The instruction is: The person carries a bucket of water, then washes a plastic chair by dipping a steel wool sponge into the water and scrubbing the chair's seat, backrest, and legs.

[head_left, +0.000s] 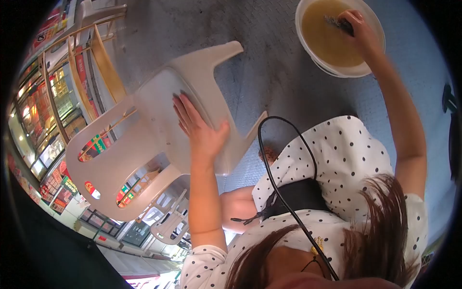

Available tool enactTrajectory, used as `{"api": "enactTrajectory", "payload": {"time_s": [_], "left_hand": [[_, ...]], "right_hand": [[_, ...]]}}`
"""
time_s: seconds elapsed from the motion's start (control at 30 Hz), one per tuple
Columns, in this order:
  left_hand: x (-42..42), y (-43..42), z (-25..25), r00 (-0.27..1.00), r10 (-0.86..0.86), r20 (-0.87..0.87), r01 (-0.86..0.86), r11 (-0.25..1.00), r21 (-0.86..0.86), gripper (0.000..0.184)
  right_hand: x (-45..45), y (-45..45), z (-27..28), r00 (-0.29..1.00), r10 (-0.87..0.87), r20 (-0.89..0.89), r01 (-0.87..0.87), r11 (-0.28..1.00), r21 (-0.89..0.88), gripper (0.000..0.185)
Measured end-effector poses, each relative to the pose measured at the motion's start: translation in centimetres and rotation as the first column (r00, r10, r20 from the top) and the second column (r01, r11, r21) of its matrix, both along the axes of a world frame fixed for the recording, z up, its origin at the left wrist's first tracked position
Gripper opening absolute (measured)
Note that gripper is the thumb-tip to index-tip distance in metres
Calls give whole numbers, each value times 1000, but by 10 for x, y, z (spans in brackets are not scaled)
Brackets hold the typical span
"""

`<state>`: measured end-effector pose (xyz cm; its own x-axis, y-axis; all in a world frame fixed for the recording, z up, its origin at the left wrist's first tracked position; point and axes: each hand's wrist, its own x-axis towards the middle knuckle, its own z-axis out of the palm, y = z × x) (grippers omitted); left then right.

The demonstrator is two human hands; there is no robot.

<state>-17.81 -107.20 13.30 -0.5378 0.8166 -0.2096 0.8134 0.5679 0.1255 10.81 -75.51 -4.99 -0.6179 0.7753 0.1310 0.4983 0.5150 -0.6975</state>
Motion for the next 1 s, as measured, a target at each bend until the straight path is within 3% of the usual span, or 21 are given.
{"api": "enactTrajectory", "payload": {"time_s": [0.13, 0.23, 0.3, 0.33, 0.37, 0.43, 0.47, 0.57, 0.63, 0.7, 0.77, 0.83, 0.93, 1.0], "left_hand": [[-9, -45, 7, 995, -60, 82, 62, 998, -24, 118], [-24, -78, 15, 983, -87, 159, 96, 994, -51, 106], [-50, -94, 16, 964, -72, 254, 36, 989, 142, 93], [-63, -95, 12, 950, -80, 302, 5, 970, 242, 88], [-73, -86, 9, 973, -84, 214, 37, 975, 217, 84], [-91, -62, -1, 994, -99, 43, 91, 983, 159, 81], [-98, -60, -9, 988, -152, 39, 137, 956, 259, 86], [-116, -75, -10, 962, -273, -16, 267, 927, 264, 89], [-112, -78, -9, 975, -92, 201, 20, 942, 334, 91], [-110, -67, -3, 985, -84, 150, 26, 935, 354, 91], [-105, -57, 3, 974, -154, 166, 83, 923, 375, 85], [-99, -51, 8, 978, -151, 145, 94, 937, 337, 84], [-102, -48, 11, 972, -216, 91, 178, 934, 309, 85], [-102, -52, 9, 981, -169, 95, 133, 942, 309, 86]], "right_hand": [[-34, -19, 27, 981, -13, -192, -10, 993, -121, 32], [-72, -33, 49, 943, 96, -320, -155, 974, -163, 23], [-106, -72, 87, 874, 67, -481, -296, 858, -420, 36], [-126, -89, 96, 834, 163, -527, -352, 893, -281, 38], [-147, -108, 99, 787, 264, -558, -401, 906, -137, 41], [-190, -146, 97, 667, 401, -627, -565, 822, -75, 46], [-214, -168, 97, 586, 379, -716, -595, 802, -62, 46], [-263, -218, 114, 414, 335, -846, -557, 828, 56, 38], [-276, -236, 127, 507, 157, -847, -459, 881, -111, 32], [-283, -243, 113, 593, -112, -797, -322, 875, -362, 26], [-287, -251, 77, 638, -444, -629, -128, 744, -655, 22], [-293, -253, 4, 670, -603, -433, 105, 654, -749, 17], [-293, -226, 10, 799, -553, -238, 79, 489, -869, 21], [-287, -233, 58, 674, -334, -659, -189, 785, -590, 22]]}}
